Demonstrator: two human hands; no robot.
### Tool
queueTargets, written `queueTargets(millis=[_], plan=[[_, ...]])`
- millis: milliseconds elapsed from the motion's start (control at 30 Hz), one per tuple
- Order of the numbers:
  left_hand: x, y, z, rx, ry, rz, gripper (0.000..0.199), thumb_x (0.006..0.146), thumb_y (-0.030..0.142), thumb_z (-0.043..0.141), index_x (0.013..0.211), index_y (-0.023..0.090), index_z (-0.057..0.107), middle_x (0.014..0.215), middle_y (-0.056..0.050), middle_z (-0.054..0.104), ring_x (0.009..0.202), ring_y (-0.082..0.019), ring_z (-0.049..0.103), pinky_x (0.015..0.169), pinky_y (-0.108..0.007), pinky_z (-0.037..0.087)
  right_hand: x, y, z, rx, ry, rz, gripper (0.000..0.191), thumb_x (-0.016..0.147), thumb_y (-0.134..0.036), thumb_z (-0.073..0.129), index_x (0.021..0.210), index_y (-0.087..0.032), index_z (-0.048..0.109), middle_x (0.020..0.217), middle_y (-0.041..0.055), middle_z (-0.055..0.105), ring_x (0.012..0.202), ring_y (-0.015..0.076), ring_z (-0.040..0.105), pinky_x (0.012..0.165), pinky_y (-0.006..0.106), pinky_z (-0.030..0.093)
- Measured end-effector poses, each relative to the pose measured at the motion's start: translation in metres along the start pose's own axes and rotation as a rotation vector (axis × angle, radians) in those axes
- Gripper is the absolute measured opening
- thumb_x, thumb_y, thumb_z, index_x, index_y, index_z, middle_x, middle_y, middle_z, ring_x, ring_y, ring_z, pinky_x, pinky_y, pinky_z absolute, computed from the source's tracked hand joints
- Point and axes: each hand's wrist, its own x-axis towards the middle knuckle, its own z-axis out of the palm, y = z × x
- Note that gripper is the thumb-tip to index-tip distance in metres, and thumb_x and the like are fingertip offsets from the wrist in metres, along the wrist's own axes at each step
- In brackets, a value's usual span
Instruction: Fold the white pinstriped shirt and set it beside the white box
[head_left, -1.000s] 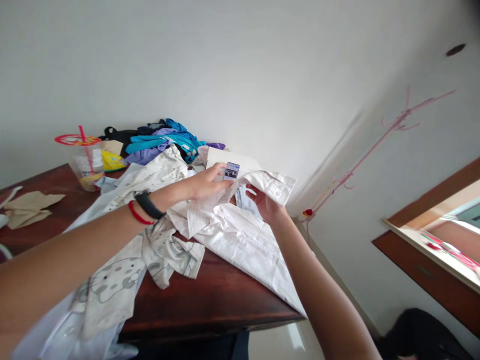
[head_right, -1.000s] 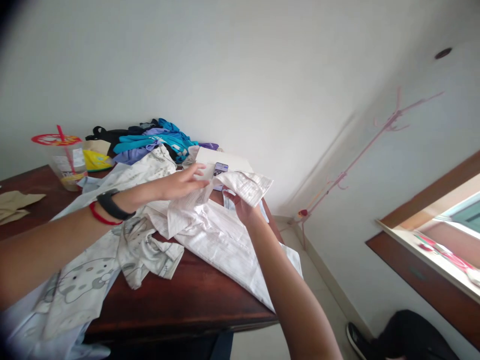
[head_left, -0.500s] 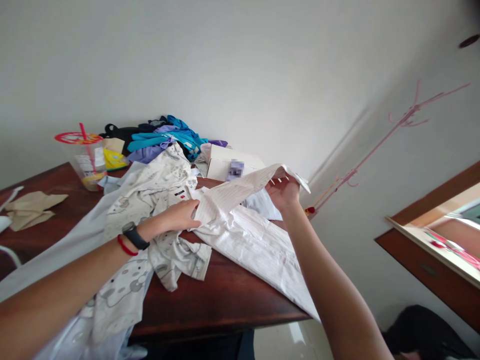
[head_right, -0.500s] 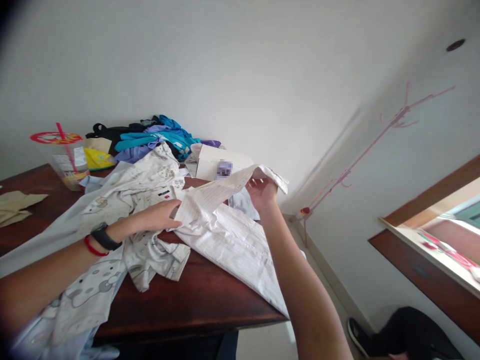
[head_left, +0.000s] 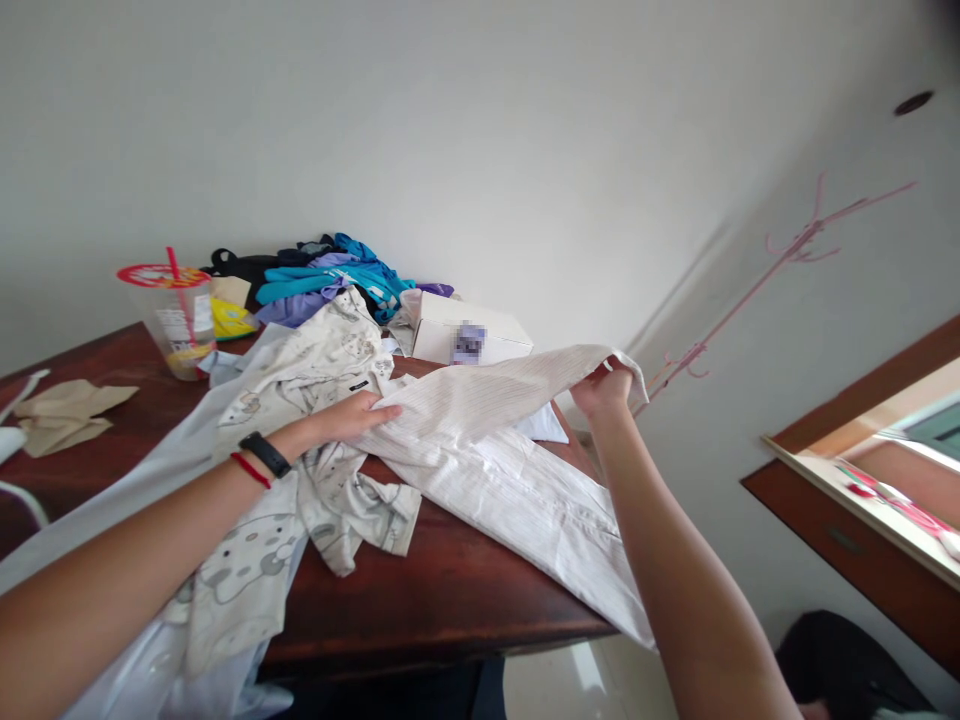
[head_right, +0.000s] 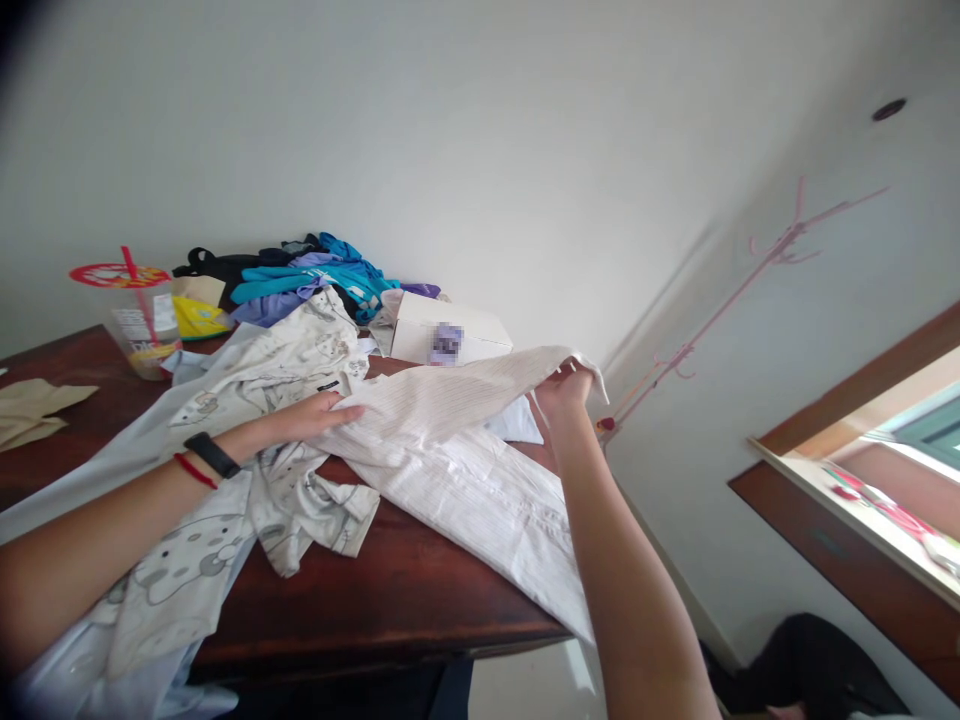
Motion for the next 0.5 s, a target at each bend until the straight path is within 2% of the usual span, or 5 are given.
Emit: queueTargets(millis=[67, 167, 300, 367, 500], plan=[[0.001, -0.001, -0.003, -0.009, 0.014, -0.025, 0.052, 0.075, 0.069, 0.069, 0.076, 0.017, 0.064, 0.072, -0.003, 0.065, 0.070, -0.022, 0.059, 0.062, -0.028, 0.043, 0.004, -0.010, -0.012, 0.030, 0.026, -0.007, 0.009, 0.080, -0.025, 0.046, 0.071, -0.026, 0.049, 0.064, -0.0020, 0.062, 0.064, 0.0186, 0.067, 0.059, 0.032, 0.061], [0.002, -0.002, -0.004, -0.044, 0.000, -0.060, 0.055, 0.077, 0.070, 0.067, 0.081, 0.016, 0.068, 0.077, -0.005, 0.069, 0.070, -0.020, 0.061, 0.062, -0.027, 0.045, 0.006, -0.025, -0.029, 0.008, -0.094, -0.027, 0.010, 0.079, -0.029, 0.048, 0.073, -0.025, 0.055, 0.068, 0.0005, 0.066, 0.068, 0.0226, 0.069, 0.066, 0.040, 0.063], [0.006, -0.002, -0.003, 0.096, 0.059, 0.016, 0.053, 0.077, 0.069, 0.064, 0.080, 0.017, 0.071, 0.073, -0.004, 0.070, 0.071, -0.023, 0.064, 0.063, -0.028, 0.048, 0.001, -0.042, -0.046, -0.045, -0.128, 0.026, 0.009, 0.080, -0.027, 0.052, 0.077, -0.025, 0.060, 0.070, 0.0014, 0.068, 0.072, 0.0241, 0.070, 0.075, 0.046, 0.063], [0.008, -0.001, -0.003, 0.166, 0.096, 0.058, 0.049, 0.076, 0.066, 0.064, 0.079, 0.018, 0.072, 0.075, -0.004, 0.072, 0.077, -0.027, 0.066, 0.068, -0.030, 0.049, -0.003, -0.049, -0.052, -0.040, -0.123, 0.061, 0.011, 0.084, -0.026, 0.051, 0.079, -0.027, 0.061, 0.071, 0.0016, 0.069, 0.074, 0.0242, 0.070, 0.078, 0.047, 0.062], [0.008, 0.002, -0.001, 0.282, 0.176, 0.115, 0.042, 0.080, 0.058, 0.060, 0.087, 0.019, 0.074, 0.095, -0.007, 0.077, 0.096, -0.032, 0.068, 0.086, -0.034, 0.050, -0.010, -0.062, -0.058, -0.025, -0.159, 0.102, 0.023, 0.094, -0.036, 0.044, 0.083, -0.028, 0.062, 0.077, 0.0040, 0.072, 0.083, 0.0273, 0.072, 0.082, 0.050, 0.061]])
